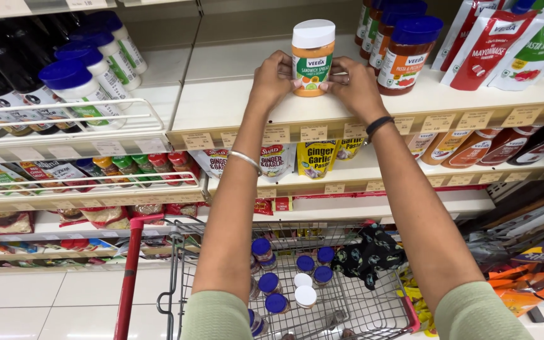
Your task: Picking up sauce jars from a shopping cart, wiping them with a cloth, and organizing them on a store shelf.
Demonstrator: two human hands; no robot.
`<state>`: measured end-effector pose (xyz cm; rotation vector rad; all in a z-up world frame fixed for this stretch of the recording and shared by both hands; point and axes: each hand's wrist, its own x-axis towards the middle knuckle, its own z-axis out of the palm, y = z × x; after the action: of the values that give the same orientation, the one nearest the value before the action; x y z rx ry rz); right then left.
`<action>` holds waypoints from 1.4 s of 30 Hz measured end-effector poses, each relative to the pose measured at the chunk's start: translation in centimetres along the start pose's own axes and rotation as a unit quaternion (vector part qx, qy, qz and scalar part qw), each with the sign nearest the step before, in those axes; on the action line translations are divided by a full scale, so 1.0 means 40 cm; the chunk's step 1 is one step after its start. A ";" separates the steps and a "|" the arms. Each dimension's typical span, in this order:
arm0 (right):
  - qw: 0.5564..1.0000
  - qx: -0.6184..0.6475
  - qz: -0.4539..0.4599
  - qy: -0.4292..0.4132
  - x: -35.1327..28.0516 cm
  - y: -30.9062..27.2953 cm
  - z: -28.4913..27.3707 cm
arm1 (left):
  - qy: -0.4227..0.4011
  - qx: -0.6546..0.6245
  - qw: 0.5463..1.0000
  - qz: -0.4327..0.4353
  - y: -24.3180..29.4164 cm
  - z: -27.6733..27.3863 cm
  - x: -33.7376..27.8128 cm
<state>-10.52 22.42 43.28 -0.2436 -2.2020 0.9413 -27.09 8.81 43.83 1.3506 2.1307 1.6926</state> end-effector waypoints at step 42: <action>0.996 -0.010 -0.059 0.060 0.072 -0.008 0.013 | 0.182 0.028 0.971 0.153 0.016 0.085 0.022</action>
<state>-12.93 23.10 44.81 -0.1718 -2.0920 0.8195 -25.34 11.90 43.45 1.5537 2.2620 2.1614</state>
